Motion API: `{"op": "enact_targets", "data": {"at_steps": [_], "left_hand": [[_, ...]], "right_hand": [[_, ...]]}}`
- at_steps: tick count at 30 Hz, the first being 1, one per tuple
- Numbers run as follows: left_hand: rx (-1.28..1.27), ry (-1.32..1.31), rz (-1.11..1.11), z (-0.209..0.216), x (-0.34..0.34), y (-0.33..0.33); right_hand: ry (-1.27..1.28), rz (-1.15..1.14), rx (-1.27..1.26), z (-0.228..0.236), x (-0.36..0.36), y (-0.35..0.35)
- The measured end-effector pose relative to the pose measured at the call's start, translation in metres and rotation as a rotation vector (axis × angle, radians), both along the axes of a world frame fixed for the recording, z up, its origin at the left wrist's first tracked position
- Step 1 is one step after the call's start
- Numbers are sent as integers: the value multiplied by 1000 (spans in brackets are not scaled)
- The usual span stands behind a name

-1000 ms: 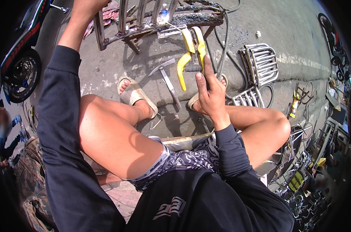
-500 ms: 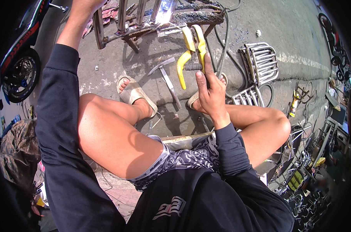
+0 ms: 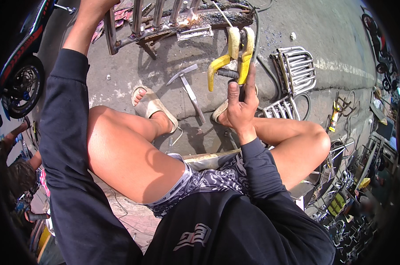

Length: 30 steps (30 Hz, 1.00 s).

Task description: The person sits on the floor and welds a chrome motorcycle sissy bar using a handheld welding torch. They repeatedly position the bar, weld joints, and use a metal file to smooth the welds. The person handles the sissy bar and welding torch throughout the process.

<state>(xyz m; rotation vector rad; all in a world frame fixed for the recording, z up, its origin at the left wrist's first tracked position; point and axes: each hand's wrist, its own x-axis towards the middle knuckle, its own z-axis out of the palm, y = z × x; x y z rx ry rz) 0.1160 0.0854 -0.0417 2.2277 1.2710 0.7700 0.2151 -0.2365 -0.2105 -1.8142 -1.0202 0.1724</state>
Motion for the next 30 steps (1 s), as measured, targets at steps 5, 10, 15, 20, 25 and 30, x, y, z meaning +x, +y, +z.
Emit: {"op": "enact_targets", "data": {"at_steps": [5, 10, 15, 20, 25, 30], "left_hand": [[-57, -27, -73, 1, -5, 2], [287, -66, -41, -8, -4, 7], [334, -127, -117, -26, -6, 32], [168, -96, -44, -29, -5, 35], [87, -148, -52, -28, -4, 33], [72, -176, -45, -29, -8, 26]], "right_hand": [[471, -303, 145, -15, 18, 3], [-7, -367, -250, -71, 108, 29], [-146, -315, -588, -161, 189, 60], [-152, -191, -736, -204, 181, 84], [-509, -153, -566, -209, 48, 63], [-152, 215, -1011, -216, -74, -12]]}}
